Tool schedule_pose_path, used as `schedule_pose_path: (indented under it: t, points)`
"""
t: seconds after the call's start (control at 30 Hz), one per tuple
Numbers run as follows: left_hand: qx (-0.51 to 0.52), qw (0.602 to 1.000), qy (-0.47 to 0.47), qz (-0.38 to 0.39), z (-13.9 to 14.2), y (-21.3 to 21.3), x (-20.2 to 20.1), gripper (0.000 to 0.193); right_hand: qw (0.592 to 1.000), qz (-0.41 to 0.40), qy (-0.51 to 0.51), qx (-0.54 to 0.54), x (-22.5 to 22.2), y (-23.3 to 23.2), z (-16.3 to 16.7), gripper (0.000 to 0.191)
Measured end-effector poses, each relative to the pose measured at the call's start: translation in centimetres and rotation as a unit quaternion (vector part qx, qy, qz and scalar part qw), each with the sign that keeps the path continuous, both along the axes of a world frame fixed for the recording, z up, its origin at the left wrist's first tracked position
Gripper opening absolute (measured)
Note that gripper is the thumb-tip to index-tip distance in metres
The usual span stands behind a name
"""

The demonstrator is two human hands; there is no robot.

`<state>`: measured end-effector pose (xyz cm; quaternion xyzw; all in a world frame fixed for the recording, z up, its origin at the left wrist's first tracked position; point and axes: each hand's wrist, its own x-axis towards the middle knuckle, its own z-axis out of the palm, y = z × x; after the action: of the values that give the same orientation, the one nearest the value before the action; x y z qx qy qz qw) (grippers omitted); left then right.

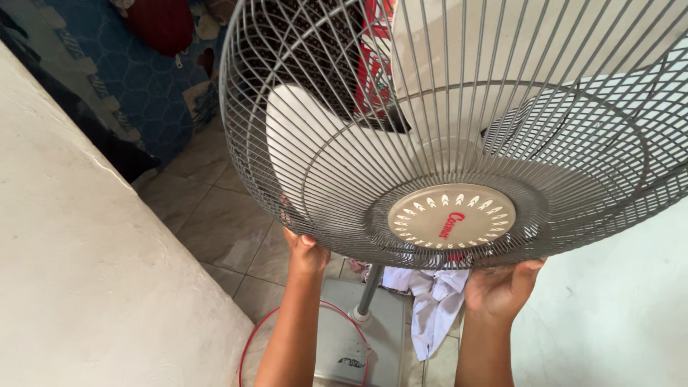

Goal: The person disassembles a pedestal fan by hand, removing the front grille, unscrewing the blade cap, and taking off the blades. They then reassemble the fan by refitting the blades, tightening the cap, and reattaching the front grille.

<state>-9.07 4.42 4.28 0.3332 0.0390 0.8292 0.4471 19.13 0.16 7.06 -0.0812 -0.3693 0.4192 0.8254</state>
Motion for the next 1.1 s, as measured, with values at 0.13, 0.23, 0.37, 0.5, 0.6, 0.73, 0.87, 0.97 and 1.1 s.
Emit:
schedule_pose_path:
  t: [0.13, 0.23, 0.37, 0.5, 0.6, 0.73, 0.87, 0.97, 1.1]
  points:
    - [-0.001, 1.000, -0.001, 0.000, 0.0, -0.1, 0.0, 0.120, 1.000, 0.002, -0.002, -0.002, 0.2, 0.0, -0.3, 0.067]
    - [0.012, 1.000, -0.001, 0.002, -0.4, 0.1, -0.1, 0.115, 1.000, 0.002, 0.002, -0.001, 0.2, 0.0, -0.4, 0.067]
    - [0.019, 1.000, -0.013, -0.012, -1.2, 0.3, -0.2, 0.108, 1.000, -0.003, -0.004, 0.003, 0.2, 0.0, -0.6, 0.069]
    - [0.022, 1.000, -0.018, -0.013, -1.2, 0.3, -0.3, 0.107, 1.000, -0.002, 0.009, -0.003, 0.2, 0.0, -0.8, 0.068]
    - [0.027, 1.000, -0.013, -0.010, -0.9, 0.2, -0.2, 0.112, 1.000, -0.004, 0.008, -0.007, 0.2, 0.0, -0.8, 0.067]
    - [0.023, 1.000, -0.004, -0.011, -0.4, -0.1, -0.2, 0.113, 1.000, -0.006, 0.010, -0.008, 0.1, -0.1, -0.8, 0.065]
    - [0.016, 1.000, -0.004, -0.014, 0.0, -0.4, -0.2, 0.112, 1.000, -0.002, 0.016, -0.009, 0.1, -0.2, -1.0, 0.064]
    - [0.022, 1.000, -0.003, -0.011, 0.2, -0.5, 0.1, 0.111, 1.000, -0.008, 0.023, -0.017, 0.4, -0.2, -1.5, 0.061]
    - [0.027, 1.000, -0.001, 0.001, 0.0, -0.3, 0.3, 0.112, 0.999, 0.009, 0.027, -0.018, 1.0, 0.1, -2.3, 0.056]
